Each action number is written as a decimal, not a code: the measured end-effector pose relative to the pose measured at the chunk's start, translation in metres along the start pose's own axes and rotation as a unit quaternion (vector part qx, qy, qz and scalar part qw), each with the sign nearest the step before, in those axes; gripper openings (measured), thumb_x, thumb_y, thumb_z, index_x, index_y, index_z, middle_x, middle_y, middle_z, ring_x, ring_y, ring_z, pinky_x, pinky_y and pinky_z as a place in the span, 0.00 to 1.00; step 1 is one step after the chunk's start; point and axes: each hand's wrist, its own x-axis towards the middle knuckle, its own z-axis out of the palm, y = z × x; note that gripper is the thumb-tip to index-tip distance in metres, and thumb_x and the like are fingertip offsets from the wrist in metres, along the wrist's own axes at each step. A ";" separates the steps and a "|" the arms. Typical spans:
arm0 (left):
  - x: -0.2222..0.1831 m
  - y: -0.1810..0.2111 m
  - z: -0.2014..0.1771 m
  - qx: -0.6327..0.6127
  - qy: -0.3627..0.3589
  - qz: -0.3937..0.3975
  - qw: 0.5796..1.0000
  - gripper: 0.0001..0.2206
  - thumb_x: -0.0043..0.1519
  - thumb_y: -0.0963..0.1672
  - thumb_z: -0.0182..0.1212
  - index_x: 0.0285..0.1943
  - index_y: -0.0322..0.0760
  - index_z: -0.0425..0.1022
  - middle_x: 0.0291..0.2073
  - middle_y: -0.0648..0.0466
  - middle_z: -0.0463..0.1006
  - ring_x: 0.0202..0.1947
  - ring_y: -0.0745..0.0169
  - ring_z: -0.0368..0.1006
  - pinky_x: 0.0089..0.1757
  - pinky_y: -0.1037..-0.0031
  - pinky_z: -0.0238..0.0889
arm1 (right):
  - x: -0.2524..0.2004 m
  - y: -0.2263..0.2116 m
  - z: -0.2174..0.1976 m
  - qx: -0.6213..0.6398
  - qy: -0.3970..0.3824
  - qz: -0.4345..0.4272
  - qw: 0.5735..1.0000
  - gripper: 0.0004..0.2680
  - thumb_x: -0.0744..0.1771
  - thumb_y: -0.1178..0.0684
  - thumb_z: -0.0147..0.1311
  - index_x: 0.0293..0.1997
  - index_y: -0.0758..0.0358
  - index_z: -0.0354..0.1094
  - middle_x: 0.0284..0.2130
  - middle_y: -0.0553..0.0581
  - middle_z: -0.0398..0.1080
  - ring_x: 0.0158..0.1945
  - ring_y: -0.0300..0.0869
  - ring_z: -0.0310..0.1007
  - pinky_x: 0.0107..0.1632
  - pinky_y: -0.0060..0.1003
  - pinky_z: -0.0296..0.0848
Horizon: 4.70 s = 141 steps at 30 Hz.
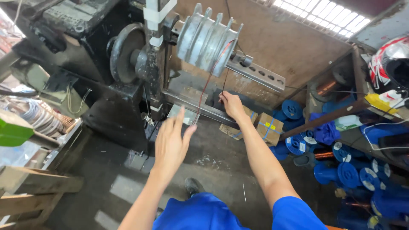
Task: Winding copper wire onto a motor stator using a specialized winding machine
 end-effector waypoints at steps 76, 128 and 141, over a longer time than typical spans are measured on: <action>0.084 0.030 0.046 -0.054 0.128 0.061 0.988 0.30 0.72 0.39 0.49 0.82 0.66 0.67 0.30 0.55 0.71 0.25 0.35 0.74 0.30 0.53 0.72 | 0.021 -0.104 -0.265 0.013 0.038 -0.247 0.968 0.04 0.72 0.54 0.64 0.44 0.61 0.76 0.34 0.58 0.74 0.38 0.53 0.78 0.41 0.45 0.78; 0.047 0.013 0.034 -0.066 0.053 0.049 0.995 0.31 0.68 0.38 0.50 0.82 0.64 0.66 0.34 0.56 0.77 0.25 0.36 0.77 0.29 0.52 0.74 | 0.084 -0.028 -0.230 0.180 -0.169 -0.142 0.959 0.02 0.70 0.56 0.61 0.43 0.57 0.80 0.31 0.47 0.74 0.37 0.35 0.70 0.46 0.39 0.73; -0.078 -0.025 0.029 -0.210 -0.099 -0.116 0.966 0.26 0.74 0.41 0.49 0.81 0.61 0.65 0.37 0.54 0.76 0.23 0.51 0.62 0.30 0.75 0.56 | -0.014 -0.016 -0.219 0.464 -0.025 0.073 0.883 0.15 0.67 0.64 0.59 0.61 0.70 0.74 0.51 0.68 0.78 0.50 0.55 0.81 0.51 0.47 0.86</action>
